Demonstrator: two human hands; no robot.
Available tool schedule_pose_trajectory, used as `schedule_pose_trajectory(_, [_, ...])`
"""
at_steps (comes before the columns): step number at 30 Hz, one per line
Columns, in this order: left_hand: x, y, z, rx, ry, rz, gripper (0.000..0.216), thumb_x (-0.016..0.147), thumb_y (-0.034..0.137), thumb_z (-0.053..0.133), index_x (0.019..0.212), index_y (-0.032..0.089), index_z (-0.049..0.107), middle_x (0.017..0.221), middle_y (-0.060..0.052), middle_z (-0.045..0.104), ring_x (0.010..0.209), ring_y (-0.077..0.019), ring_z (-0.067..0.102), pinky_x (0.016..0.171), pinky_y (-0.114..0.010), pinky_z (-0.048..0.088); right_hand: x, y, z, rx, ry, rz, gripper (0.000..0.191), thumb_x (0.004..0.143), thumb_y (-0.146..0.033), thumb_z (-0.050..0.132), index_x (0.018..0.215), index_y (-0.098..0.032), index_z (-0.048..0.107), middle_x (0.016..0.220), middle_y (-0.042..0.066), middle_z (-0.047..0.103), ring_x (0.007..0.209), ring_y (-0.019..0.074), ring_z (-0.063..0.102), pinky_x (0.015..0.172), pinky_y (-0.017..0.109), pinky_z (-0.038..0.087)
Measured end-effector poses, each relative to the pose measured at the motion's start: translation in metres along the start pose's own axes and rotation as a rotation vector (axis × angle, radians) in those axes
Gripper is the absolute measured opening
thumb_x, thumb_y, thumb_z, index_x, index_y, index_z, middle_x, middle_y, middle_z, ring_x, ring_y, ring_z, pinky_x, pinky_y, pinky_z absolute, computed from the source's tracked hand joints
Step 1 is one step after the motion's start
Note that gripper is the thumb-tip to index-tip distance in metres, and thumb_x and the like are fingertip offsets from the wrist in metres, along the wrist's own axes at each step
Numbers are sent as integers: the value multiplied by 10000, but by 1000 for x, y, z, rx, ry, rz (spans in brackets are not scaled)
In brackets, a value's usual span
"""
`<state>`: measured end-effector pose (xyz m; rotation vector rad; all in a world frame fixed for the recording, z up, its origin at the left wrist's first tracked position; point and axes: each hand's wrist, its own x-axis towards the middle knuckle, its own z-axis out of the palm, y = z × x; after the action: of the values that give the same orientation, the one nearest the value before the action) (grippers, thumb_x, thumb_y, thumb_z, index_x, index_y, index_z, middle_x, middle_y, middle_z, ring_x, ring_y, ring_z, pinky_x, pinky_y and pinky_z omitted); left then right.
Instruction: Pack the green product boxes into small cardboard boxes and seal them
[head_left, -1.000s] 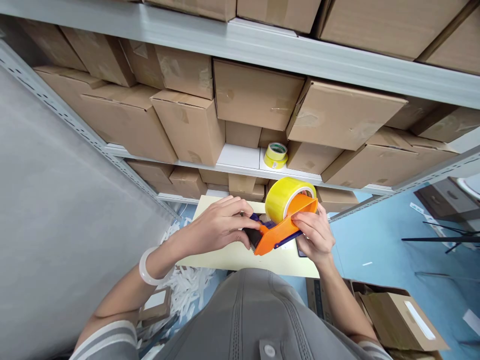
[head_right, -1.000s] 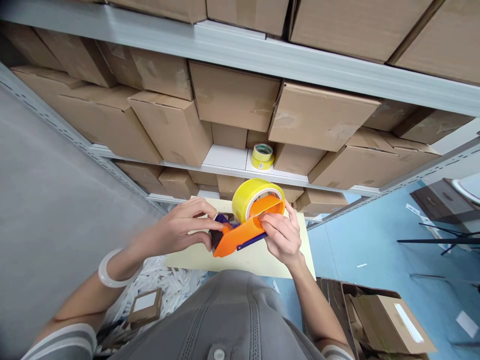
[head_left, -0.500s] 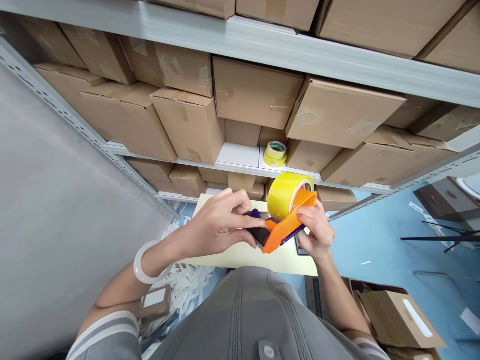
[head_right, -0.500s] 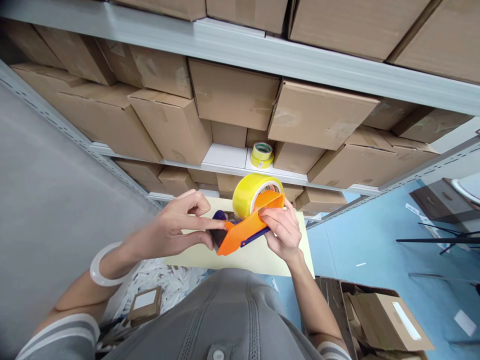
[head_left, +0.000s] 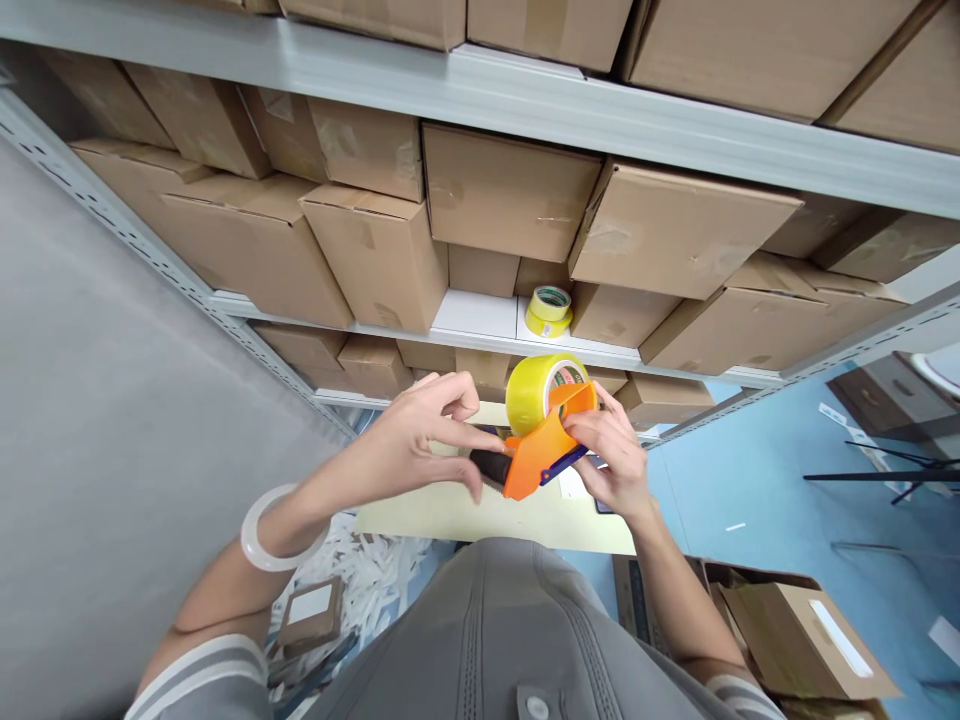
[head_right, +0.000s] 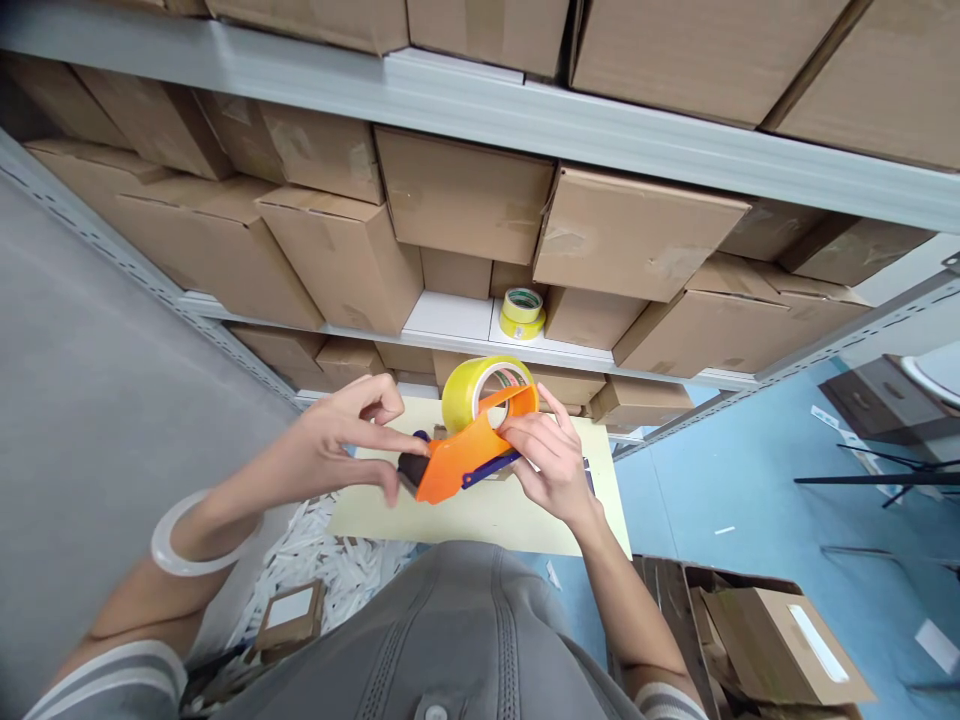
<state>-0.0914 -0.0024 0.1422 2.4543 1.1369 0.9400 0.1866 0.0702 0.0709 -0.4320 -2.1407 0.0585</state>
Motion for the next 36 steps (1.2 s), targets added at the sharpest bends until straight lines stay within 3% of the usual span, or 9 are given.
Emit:
schedule_pose_trajectory(4, [-2, -10, -6, -140, -124, -45, 340, 937, 466, 478, 1124, 305, 712, 845, -7, 422, 718, -117, 432, 638, -228, 424, 2, 2, 1, 14, -24, 1, 145, 912, -252, 554, 1031, -236, 637, 942, 29, 724, 807, 185, 676, 1074, 597, 401])
schedule_pose_trajectory(6, [-2, -10, -5, -136, -91, -76, 345, 965, 425, 437, 1098, 285, 723, 856, -12, 436, 718, -115, 442, 649, -230, 439, 2, 2, 1, 9, -32, 2, 143, 923, -257, 540, 1021, -239, 643, 942, 26, 723, 811, 182, 675, 1082, 597, 393])
schedule_pose_trajectory(11, [2, -6, 4, -119, 42, -107, 258, 923, 389, 547, 911, 253, 766, 830, -15, 462, 740, -125, 468, 672, -254, 451, 5, 0, 1, 19, -50, 3, 139, 926, -297, 549, 1010, -244, 646, 933, 20, 724, 805, 183, 678, 1099, 600, 374])
schedule_pose_trajectory(20, [5, 1, 12, -29, 314, -160, 221, 885, 337, 617, 768, 215, 759, 781, -5, 393, 709, -124, 410, 623, -263, 406, 8, -11, 5, 34, 16, 56, 151, 894, -350, 616, 993, -241, 653, 896, 19, 722, 741, 176, 672, 1090, 595, 389])
schedule_pose_trajectory(28, [1, 3, 10, 22, 325, -138, 230, 894, 342, 607, 758, 225, 749, 801, -12, 373, 743, -135, 398, 633, -264, 410, 9, -23, 0, 59, -35, 86, 190, 878, -395, 640, 979, -235, 641, 872, 16, 718, 695, 160, 658, 1086, 581, 397])
schedule_pose_trajectory(36, [-5, 13, 12, 67, 365, -109, 223, 905, 313, 590, 763, 235, 744, 828, -23, 398, 821, -159, 414, 762, -318, 432, 4, -28, 0, 95, -34, 103, 167, 870, -369, 654, 952, -225, 627, 846, 22, 711, 674, 161, 646, 1087, 605, 362])
